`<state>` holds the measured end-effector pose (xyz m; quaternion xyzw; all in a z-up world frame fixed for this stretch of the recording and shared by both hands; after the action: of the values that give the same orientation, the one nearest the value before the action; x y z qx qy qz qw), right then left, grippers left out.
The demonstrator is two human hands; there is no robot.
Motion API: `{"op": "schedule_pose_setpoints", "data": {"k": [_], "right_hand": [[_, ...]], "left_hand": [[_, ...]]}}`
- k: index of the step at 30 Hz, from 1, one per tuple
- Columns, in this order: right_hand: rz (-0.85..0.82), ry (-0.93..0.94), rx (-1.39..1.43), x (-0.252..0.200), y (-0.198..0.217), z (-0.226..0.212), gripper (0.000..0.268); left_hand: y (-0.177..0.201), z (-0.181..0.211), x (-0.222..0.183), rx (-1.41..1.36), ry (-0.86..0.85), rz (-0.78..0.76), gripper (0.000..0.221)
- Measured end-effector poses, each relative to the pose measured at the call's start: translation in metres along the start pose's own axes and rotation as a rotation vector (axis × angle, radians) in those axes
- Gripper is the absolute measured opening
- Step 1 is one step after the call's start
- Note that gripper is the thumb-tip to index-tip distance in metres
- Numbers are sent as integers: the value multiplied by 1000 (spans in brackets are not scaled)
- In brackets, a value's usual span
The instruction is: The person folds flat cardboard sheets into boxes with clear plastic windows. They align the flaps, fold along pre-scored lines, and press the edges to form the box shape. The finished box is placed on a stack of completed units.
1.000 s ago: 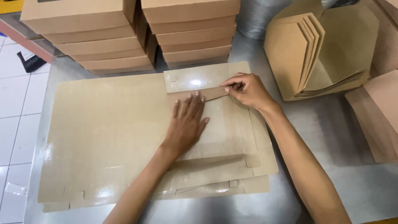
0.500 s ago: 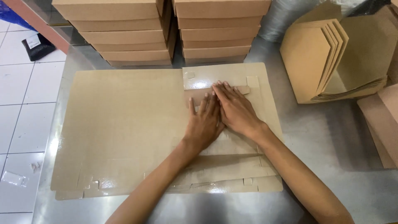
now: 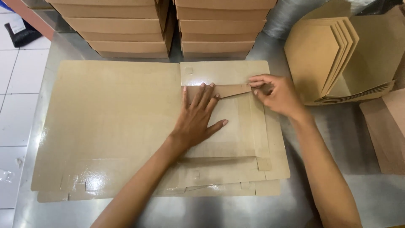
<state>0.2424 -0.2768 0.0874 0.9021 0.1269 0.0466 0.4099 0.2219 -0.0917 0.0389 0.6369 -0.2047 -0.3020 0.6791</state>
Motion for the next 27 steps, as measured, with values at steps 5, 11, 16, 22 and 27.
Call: {"op": "schedule_pose_setpoints", "data": {"k": [5, 11, 16, 22, 27], "right_hand": [[116, 16, 252, 4, 4, 20, 15], [150, -17, 222, 11, -1, 12, 12], [195, -53, 316, 12, 3, 28, 17], [347, 11, 231, 2, 28, 23, 27], [245, -4, 299, -2, 32, 7, 17]], "left_hand": [[13, -6, 3, -28, -30, -14, 91], [24, -23, 3, 4, -49, 385, 34], [41, -26, -8, -34, -59, 515, 22], [75, -22, -28, -29, -70, 686, 18], [70, -28, -25, -46, -64, 660, 18]]}}
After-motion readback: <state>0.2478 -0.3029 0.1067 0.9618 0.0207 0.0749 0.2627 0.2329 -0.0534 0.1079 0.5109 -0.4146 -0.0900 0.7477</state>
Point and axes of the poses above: each hand's wrist, its own x-axis towards the middle knuckle, its own y-axis out of the back of the hand, z = x × y, the point moved 10 cm from there along x, towards the middle knuckle, and after that the axes turned 13 degrees about -z, right-handed, at the moved point
